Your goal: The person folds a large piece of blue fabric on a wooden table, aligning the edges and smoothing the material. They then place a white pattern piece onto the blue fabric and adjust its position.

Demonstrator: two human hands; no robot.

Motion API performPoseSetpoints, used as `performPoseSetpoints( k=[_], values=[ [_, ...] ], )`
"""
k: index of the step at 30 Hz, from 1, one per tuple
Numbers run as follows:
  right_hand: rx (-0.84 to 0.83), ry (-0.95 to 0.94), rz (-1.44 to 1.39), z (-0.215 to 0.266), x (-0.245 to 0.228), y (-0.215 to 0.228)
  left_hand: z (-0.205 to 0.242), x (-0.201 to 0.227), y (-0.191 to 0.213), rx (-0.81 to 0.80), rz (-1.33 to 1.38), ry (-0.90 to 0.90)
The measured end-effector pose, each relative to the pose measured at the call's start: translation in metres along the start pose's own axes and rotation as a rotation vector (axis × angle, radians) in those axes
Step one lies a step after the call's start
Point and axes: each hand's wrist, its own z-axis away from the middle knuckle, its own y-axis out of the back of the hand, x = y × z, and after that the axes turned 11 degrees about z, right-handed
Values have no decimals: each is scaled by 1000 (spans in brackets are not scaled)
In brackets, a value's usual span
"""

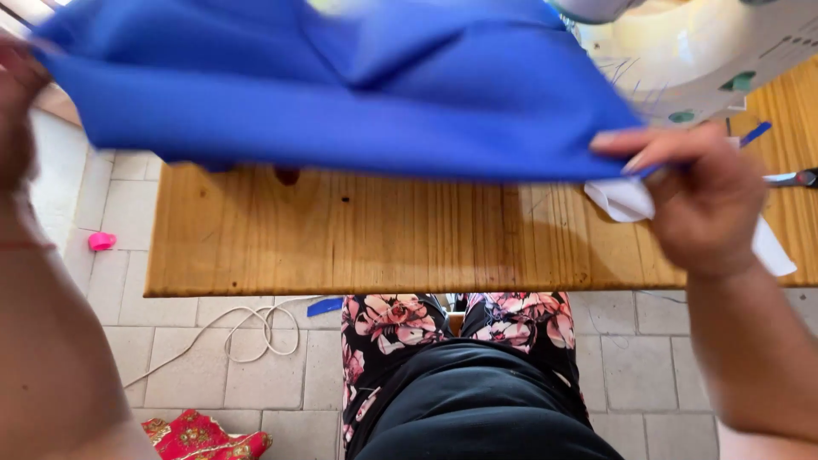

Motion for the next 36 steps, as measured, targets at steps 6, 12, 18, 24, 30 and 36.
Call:
performPoseSetpoints(
  k=[6,12,18,24,30,36],
  values=[
    [-348,-135,100,79,11,-31,76,56,-62,-175,-489,-56],
    [-351,45,128,84,-3,-40,80,28,-25,-235,-339,160],
    [-342,125,99,94,13,-46,22,212,-201,-369,-1040,-244],
    [-292,220,110,90,17,-45,-35,246,-413,-952,-494,-523],
    [-168,211,214,106,25,-53,-65,195,-455,-854,-638,-682],
    [-255,258,125,97,27,-43,-58,201,-415,-910,-492,-524]
  ],
)
